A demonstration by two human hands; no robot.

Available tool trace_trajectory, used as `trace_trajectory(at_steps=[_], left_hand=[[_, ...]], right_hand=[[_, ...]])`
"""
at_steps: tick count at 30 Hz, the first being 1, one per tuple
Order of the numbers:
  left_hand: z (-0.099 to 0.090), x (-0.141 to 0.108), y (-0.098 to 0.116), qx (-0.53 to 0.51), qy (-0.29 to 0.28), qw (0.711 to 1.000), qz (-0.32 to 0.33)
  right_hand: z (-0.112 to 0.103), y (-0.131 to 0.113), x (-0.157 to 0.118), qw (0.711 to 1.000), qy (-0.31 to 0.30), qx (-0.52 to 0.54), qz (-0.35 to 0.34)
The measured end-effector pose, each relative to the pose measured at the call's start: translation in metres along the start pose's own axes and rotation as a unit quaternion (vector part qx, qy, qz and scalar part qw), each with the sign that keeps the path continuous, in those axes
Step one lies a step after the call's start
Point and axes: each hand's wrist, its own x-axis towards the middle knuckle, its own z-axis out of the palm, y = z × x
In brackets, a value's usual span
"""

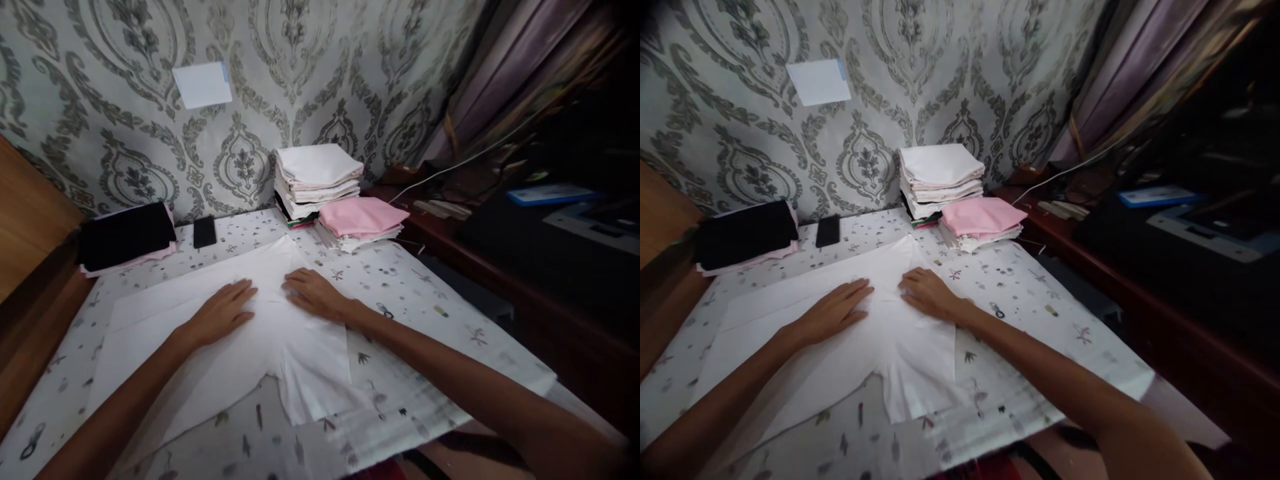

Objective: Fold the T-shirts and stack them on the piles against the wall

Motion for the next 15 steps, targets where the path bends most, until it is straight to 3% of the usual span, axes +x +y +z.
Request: trace_trajectory(at_steps=[5,11,15], left_hand=[[-0.004,-0.048,0.014,-0.036,-0.006,0.999,-0.031],[-0.02,-0.156,0.033,-0.062,-0.027,0.994,-0.082],[-0.008,-0.215,0.023,-0.028,-0.042,0.991,-0.127]], right_hand=[[-0.023,-0.017,-0.047,0.998,-0.006,0.039,0.051],[-0.045,-0.071,-0.14,0.991,-0.078,0.096,0.044],[-0.042,-0.095,-0.158,0.993,-0.062,0.087,0.044]])
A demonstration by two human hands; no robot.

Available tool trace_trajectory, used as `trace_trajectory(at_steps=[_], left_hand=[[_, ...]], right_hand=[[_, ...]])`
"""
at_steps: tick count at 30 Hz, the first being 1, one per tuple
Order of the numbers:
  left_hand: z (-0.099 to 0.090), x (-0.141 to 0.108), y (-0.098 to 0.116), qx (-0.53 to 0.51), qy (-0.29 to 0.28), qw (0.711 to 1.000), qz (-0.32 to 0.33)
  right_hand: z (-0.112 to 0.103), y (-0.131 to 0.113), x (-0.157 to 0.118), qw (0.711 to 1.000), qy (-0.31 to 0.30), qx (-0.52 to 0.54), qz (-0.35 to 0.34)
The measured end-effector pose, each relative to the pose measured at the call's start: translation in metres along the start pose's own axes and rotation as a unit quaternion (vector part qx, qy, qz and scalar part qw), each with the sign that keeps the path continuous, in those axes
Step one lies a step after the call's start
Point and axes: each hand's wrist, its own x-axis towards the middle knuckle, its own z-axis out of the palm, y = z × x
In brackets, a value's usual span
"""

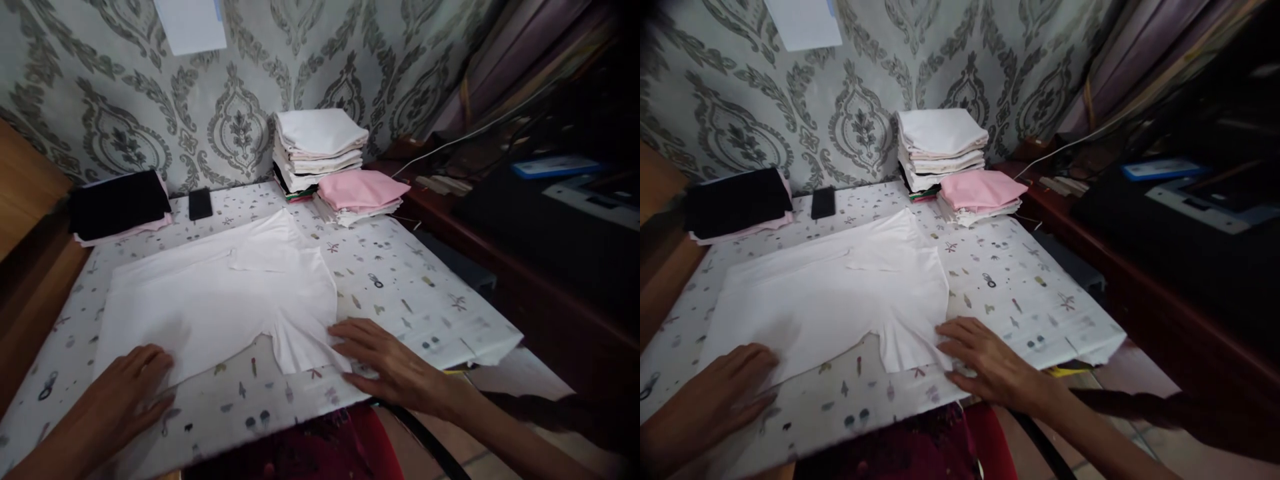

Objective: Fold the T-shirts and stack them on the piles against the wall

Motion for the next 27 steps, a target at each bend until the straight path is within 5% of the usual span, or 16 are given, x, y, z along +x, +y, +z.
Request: trace_trajectory(at_steps=[6,10,13,17,20,24,27], left_hand=[[0.02,-0.033,-0.027,-0.001,0.063,0.996,-0.058],[-0.007,-0.027,-0.025,-0.164,0.059,0.976,-0.13],[-0.041,-0.003,-0.033,-0.27,0.037,0.943,-0.193],[-0.066,0.037,-0.06,-0.328,0.056,0.908,-0.255],[-0.057,0.052,-0.078,-0.361,0.1,0.873,-0.312],[-0.034,0.044,-0.094,-0.375,0.12,0.838,-0.378],[-0.016,0.03,-0.109,-0.283,0.133,0.88,-0.358]], right_hand=[[0.003,-0.01,0.012,1.0,0.02,0.012,0.016],[-0.01,0.001,0.025,0.994,0.042,0.092,0.043],[-0.03,0.024,0.074,0.972,0.048,0.207,0.106],[-0.041,0.065,0.177,0.901,0.133,0.351,0.215],[-0.03,0.091,0.228,0.845,0.137,0.374,0.357],[-0.015,0.107,0.23,0.827,0.135,0.386,0.386],[-0.011,0.11,0.205,0.829,0.156,0.398,0.359]])
